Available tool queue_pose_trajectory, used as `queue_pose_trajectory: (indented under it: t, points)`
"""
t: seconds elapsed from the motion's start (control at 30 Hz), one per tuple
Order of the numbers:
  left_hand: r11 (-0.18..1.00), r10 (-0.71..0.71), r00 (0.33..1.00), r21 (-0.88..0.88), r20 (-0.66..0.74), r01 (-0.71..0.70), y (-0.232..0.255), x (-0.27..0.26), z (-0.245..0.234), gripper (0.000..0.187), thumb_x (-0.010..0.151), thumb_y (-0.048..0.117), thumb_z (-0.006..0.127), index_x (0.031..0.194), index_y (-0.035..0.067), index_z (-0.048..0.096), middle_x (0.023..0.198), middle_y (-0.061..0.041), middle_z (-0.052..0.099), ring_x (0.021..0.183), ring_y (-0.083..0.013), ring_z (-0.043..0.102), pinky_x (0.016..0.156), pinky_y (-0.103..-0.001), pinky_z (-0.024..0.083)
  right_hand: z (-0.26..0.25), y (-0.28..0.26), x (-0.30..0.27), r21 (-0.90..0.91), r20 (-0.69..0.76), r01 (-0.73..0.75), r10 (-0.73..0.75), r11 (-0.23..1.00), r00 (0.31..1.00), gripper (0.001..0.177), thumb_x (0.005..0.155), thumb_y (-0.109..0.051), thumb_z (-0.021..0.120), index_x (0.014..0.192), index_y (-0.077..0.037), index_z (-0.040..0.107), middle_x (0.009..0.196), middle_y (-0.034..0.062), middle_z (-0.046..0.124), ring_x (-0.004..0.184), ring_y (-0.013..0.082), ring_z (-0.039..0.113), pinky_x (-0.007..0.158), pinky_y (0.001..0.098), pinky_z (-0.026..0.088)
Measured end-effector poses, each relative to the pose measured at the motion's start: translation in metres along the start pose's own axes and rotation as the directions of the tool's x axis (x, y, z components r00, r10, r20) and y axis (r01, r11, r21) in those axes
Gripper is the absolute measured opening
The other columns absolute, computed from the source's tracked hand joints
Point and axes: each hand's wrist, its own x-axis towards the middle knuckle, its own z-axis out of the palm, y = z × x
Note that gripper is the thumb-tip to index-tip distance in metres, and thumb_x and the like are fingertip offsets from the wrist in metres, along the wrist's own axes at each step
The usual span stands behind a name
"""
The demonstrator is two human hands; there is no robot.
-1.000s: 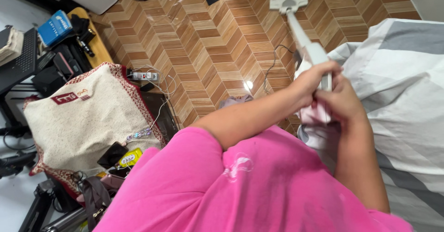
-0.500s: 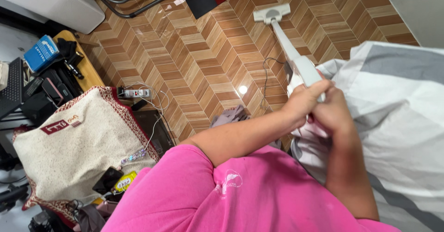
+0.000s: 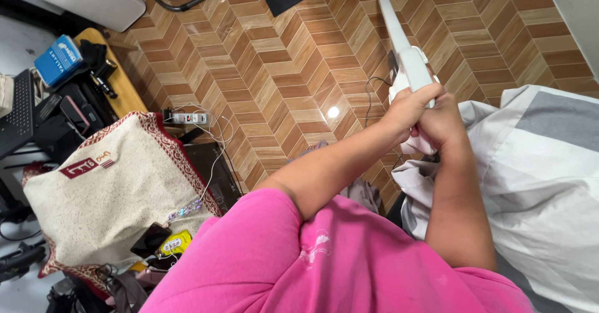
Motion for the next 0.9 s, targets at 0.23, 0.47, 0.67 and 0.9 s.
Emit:
queue_pose_trajectory:
  t: [0.23, 0.47, 0.67, 0.9]
  points:
    - [0.975, -0.171, 0.979, -0.122, 0.113, 0.184, -0.035, -0.059, 0.017, 0.039, 0.084, 0.037, 0.070, 0.099, 0.001, 0.068, 0.073, -0.014, 0.065, 0.054, -0.0249, 0.065, 0.042, -0.040, 0.052, -0.018, -0.005, -0.086, -0.156, 0.034, 0.024, -0.019, 0.988, 0.999, 0.043, 0.081, 0.007, 0.071, 0.123, 0.005, 0.064, 0.087, 0.0073, 0.066, 0.066, 0.0111, 0.060, 0.051, 0.0295, 0.047]
    - [0.856, -0.245, 0.791, -0.259, 0.561, 0.448, -0.089, -0.168, 0.024, 0.038, 0.096, 0.037, 0.069, 0.110, 0.002, 0.066, 0.084, -0.019, 0.068, 0.068, -0.0311, 0.068, 0.057, -0.039, 0.054, -0.058, -0.001, -0.196, -0.226, 0.211, -0.164, 0.213, 0.960, 0.954, 0.106, 0.069, 0.013, 0.063, 0.165, -0.026, 0.041, 0.080, 0.0075, 0.069, 0.053, 0.0164, 0.060, 0.044, 0.0333, 0.048]
    - [0.818, -0.385, 0.891, -0.357, 0.242, 0.451, -0.109, -0.099, 0.020, 0.030, 0.085, 0.040, 0.066, 0.104, 0.017, 0.065, 0.088, -0.012, 0.071, 0.081, -0.0324, 0.067, 0.068, -0.054, 0.054, -0.036, 0.022, -0.157, -0.328, 0.132, -0.051, 0.099, 0.943, 0.986, 0.093, 0.068, 0.011, 0.068, 0.155, -0.017, 0.050, 0.080, 0.0063, 0.067, 0.057, 0.0158, 0.060, 0.048, 0.0335, 0.048]
    - [0.912, -0.295, 0.948, -0.261, 0.123, 0.317, -0.077, -0.094, -0.011, 0.020, 0.074, 0.032, 0.068, 0.086, 0.016, 0.065, 0.073, -0.002, 0.066, 0.060, -0.0255, 0.058, 0.046, -0.048, 0.039, 0.000, 0.036, -0.132, -0.259, 0.175, -0.009, 0.056, 0.966, 0.983, 0.034, 0.074, 0.005, 0.067, 0.107, 0.007, 0.064, 0.077, 0.0136, 0.068, 0.055, 0.0199, 0.063, 0.048, 0.0367, 0.048]
